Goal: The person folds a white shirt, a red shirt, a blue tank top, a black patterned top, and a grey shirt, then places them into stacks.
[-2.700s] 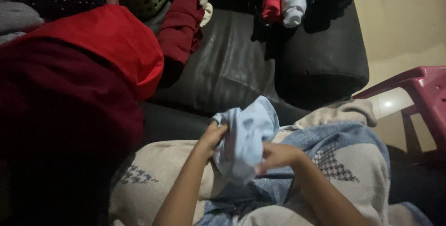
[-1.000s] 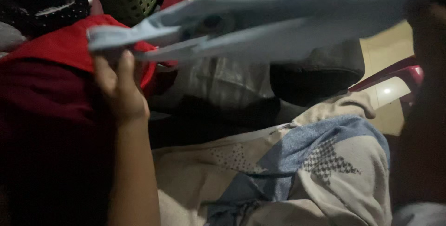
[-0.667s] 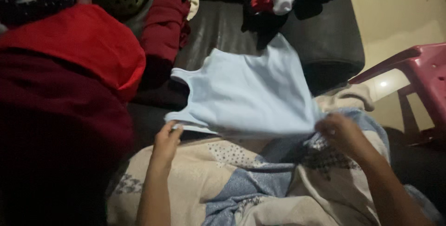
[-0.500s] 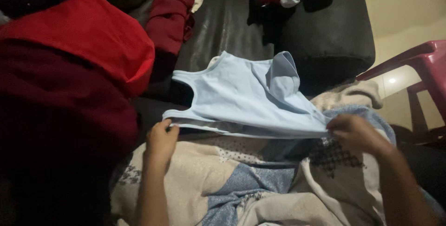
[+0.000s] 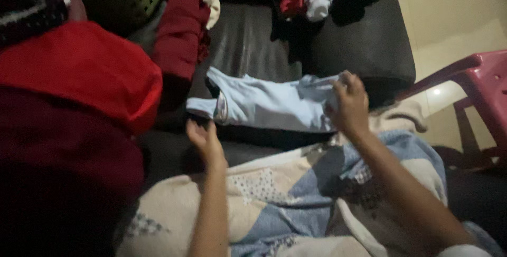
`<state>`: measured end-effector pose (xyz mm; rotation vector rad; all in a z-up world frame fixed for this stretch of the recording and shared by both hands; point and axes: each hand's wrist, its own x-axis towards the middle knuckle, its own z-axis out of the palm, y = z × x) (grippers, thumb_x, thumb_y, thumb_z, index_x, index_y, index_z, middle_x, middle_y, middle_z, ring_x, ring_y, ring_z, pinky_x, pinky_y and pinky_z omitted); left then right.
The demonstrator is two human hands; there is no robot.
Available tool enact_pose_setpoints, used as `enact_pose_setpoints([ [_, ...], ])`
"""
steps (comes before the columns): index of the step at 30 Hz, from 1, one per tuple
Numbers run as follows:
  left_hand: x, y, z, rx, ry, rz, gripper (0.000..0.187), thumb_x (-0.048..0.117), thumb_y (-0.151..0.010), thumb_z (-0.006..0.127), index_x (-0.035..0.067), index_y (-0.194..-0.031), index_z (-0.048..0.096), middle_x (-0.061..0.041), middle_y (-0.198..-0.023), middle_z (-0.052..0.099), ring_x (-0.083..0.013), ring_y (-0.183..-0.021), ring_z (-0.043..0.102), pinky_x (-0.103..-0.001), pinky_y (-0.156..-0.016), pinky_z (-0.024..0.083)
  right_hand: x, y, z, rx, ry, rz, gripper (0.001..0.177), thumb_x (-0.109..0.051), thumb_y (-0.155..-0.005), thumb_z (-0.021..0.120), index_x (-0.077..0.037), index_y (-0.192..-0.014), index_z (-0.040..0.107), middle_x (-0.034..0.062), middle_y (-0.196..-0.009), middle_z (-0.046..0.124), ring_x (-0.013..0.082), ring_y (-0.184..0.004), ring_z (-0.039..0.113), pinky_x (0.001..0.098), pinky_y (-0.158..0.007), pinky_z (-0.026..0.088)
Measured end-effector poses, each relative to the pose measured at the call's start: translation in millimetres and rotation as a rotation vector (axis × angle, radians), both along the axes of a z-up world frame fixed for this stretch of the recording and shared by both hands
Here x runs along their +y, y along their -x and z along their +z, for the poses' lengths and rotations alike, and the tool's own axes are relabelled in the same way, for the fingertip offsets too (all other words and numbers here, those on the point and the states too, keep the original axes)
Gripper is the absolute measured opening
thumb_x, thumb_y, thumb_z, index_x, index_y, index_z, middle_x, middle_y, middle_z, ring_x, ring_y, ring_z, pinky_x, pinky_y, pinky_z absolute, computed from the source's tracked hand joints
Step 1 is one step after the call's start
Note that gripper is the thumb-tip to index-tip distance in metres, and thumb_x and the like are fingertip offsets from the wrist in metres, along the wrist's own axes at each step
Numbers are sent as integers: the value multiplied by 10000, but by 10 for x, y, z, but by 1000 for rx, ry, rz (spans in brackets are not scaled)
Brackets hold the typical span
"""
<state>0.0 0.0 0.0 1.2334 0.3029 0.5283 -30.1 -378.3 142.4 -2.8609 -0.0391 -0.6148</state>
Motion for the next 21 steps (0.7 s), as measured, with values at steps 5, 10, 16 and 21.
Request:
enact_pose_setpoints([
  [5, -313, 34, 65, 557, 466, -162, 837, 265, -825, 755, 159, -1544, 340, -83, -1529, 471, -240, -1359, 468, -532, -1048, 409, 419, 238, -194, 25, 20, 10, 684, -256, -805, 820, -110, -1414, 546, 212, -1601, 291, 436, -1522, 197, 668, -1189, 203],
  [10, -840, -317, 293, 653, 302, 116, 888, 188, -680, 898, 92, -1427, 427, -130, -1328, 630, -271, -1091, 652, -399, -883, 558, 488, 306, -216, 34, -129, -134, 677, -252, -843, 806, -70, -1432, 526, 253, -1624, 245, 457, -1529, 166, 652, -1201, 204],
  [16, -918, -590, -106, 380, 358, 164, 559, 183, -765, 844, -103, -1198, 636, -133, -1158, 719, -202, -954, 702, -305, -767, 595, 742, 494, -211, 251, -160, -156, 691, -262, -791, 812, -131, -1411, 538, 213, -1539, 335, 384, -1462, 278, 611, -1167, 277],
  [21, -654, -306, -52, 502, 554, 130, 535, 212, -811, 793, 24, -1260, 571, -106, -1124, 663, -225, -886, 661, -365, -672, 538, 838, 488, -706, 731, -811, -173, 514, -374, -833, 762, -148, -1260, 587, 152, -1164, 565, 302, -1069, 553, 473, -869, 475],
])
